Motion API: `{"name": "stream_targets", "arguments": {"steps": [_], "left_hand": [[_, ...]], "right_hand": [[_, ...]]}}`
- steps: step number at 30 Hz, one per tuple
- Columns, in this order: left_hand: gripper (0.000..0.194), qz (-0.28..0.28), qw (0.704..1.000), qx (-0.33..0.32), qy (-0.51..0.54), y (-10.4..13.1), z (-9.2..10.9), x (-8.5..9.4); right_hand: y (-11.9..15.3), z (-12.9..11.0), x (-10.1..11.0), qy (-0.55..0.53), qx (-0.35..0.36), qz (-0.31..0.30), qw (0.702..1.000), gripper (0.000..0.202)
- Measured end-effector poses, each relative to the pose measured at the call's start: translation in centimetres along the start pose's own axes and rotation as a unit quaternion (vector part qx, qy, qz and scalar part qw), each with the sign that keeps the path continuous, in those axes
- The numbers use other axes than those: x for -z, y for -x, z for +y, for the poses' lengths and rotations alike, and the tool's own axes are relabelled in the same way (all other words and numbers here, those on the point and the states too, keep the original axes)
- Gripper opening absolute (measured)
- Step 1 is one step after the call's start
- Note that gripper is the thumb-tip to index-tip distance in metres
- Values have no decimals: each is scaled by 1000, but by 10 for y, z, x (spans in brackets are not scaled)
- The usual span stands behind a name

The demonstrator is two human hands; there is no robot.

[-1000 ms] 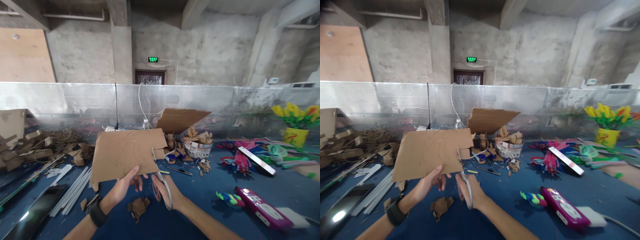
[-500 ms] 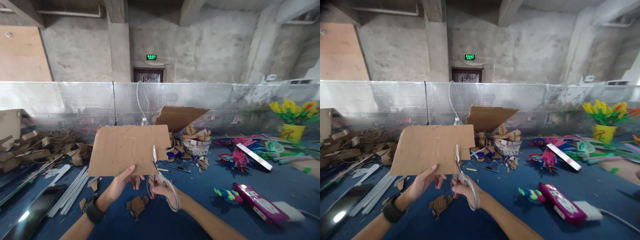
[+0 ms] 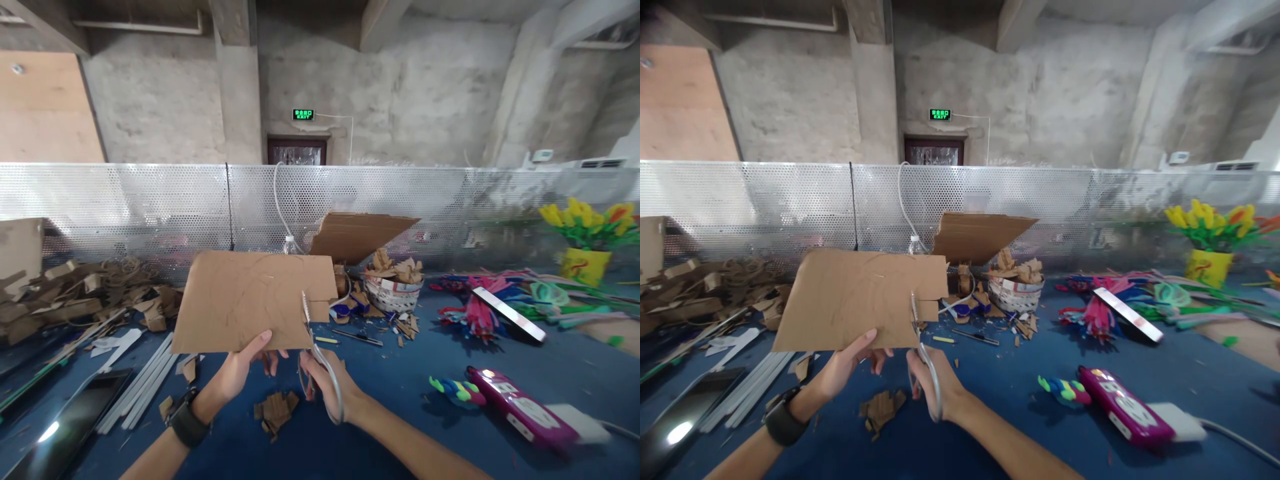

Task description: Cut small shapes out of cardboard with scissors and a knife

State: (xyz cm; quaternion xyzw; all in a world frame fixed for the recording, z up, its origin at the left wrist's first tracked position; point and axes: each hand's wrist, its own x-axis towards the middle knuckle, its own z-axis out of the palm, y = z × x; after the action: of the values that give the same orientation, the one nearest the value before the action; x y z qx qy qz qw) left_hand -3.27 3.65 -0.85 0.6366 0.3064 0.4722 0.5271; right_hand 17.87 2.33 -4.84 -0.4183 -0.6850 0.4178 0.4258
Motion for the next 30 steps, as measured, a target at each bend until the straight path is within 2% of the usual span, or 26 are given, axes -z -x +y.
{"name": "stream_targets", "arguments": {"steps": [11, 16, 22, 30], "left_hand": [[56, -18, 1000, 14, 12, 0, -4, -2], [56, -13, 1000, 5, 14, -1, -2, -3], [58, -36, 999, 3, 21, 0, 1, -8], [61, -54, 998, 3, -14, 3, -1, -8]], "right_hand": [[4, 4, -17, -25, -11, 36, 999, 66], [1, 4, -14, -52, -20, 29, 998, 63], [0, 0, -10, -112, -19, 3, 994, 62], [0, -9, -3, -79, -30, 0, 996, 62]]}}
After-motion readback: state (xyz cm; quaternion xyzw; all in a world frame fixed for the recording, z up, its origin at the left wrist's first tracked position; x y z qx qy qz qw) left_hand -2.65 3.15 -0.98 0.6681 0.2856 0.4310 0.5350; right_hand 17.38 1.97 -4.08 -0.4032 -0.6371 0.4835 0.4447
